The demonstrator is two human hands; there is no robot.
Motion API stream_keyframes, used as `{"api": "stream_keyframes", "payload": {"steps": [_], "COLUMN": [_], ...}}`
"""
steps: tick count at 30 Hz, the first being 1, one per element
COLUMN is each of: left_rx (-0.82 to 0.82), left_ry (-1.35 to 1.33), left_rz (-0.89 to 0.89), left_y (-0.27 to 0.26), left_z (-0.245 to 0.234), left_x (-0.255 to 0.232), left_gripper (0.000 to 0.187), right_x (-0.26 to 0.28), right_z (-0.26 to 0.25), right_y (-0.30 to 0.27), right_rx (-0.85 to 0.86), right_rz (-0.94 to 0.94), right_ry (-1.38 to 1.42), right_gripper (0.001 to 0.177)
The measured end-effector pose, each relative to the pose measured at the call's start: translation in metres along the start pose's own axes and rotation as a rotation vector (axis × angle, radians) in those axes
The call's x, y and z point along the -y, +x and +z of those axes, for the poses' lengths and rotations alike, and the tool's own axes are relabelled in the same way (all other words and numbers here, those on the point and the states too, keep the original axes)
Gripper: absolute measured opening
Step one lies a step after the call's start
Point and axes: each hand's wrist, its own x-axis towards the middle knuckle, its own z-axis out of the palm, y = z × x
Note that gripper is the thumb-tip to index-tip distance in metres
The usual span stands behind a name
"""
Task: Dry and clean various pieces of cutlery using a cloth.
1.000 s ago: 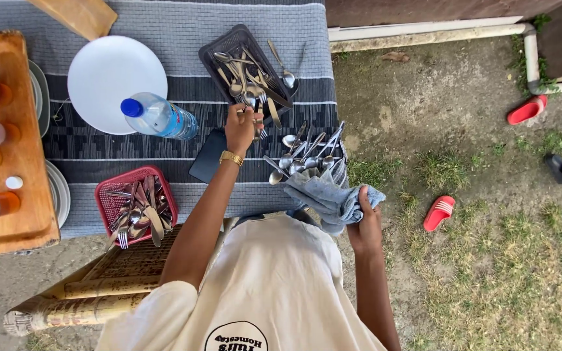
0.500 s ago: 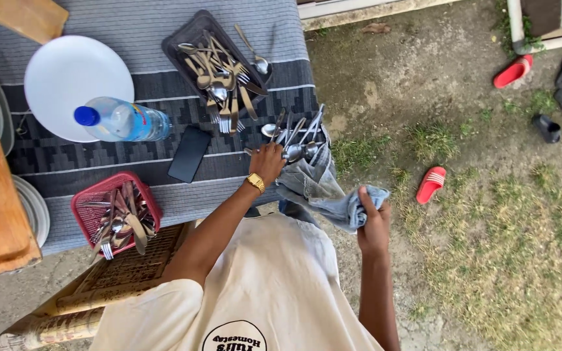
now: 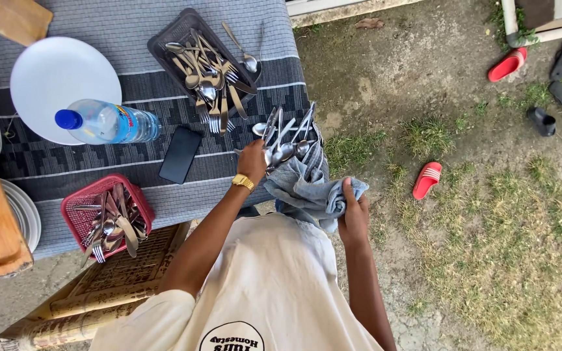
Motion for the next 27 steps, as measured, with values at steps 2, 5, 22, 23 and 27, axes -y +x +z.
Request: {"api": "stream_keyframes", "payload": {"steps": [2, 5, 22, 23, 27], "left_rx": [-0.036, -0.133, -0.095, -0.130, -0.064], "left_ry": [-0.063, -0.132, -0.378, -0.358, -0.078], "left_rz": [-0.015, -0.010, 0.018, 0.080, 0.108], "left_y": [-0.006, -0.011, -0.012, -0.007, -0.008], "left_z": [-0.041, -0.076, -0.091, -0.075, -0.030], "left_x": [-0.029, -0.049, -0.060, -0.042, -0.005], "left_gripper": [0.016, 0.012, 0.021, 0.023, 0.039], "right_x": [0.002, 0.003, 0.008, 0.011, 0.011], "right_z": [0.010, 0.026, 0.065, 0.061, 0.038], "right_y": [0.006, 0.014, 0.037, 0.039, 0.037], "right_rx": [0.057, 0.126, 0.236, 0.243, 0.216], "right_rz": [0.017, 0.043, 0.036, 0.038, 0.102], "right_ry": [0.057, 0.112, 0.240, 0.252, 0.212], "right_gripper": [0.017, 0.020, 0.017, 0.019, 0.020]}}
